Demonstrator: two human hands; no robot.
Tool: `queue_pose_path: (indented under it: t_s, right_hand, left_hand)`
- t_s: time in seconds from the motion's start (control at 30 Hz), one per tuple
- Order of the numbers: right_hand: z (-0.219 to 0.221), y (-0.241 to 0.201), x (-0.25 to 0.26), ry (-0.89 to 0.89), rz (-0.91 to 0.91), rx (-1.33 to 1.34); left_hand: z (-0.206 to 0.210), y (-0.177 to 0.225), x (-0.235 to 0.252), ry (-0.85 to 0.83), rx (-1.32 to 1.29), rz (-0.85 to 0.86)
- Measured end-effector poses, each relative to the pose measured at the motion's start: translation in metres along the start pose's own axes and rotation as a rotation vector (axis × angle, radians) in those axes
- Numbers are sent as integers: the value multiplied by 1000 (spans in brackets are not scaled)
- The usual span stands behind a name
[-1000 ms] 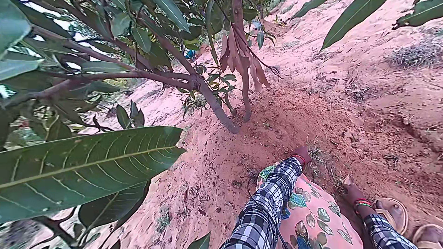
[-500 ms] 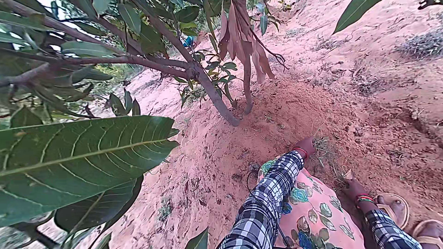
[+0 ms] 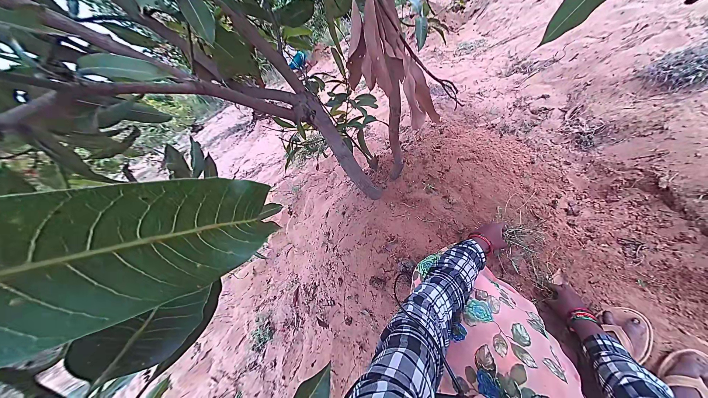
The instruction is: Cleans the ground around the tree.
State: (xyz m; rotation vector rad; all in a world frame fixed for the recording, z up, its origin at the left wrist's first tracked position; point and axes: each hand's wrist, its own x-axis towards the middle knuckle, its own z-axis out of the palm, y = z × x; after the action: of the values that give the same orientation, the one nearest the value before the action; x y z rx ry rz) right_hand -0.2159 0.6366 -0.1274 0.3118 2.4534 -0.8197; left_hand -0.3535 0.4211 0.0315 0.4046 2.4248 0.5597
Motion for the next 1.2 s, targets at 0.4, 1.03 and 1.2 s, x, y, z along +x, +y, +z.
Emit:
queue_pose_path:
  t_s: [0.4,1.03,1.2]
  right_hand:
    - [-3,-3,-4,-2,-5,-24]
    - [1,2,2,5,-4,-12]
    - [1,2,2,-1,-8,-23]
  left_hand:
    - [0,4,-5,-79,26,-10]
    - [0,4,-5,-88,19,-17]
    - [2,1,-3,-85,8,-6]
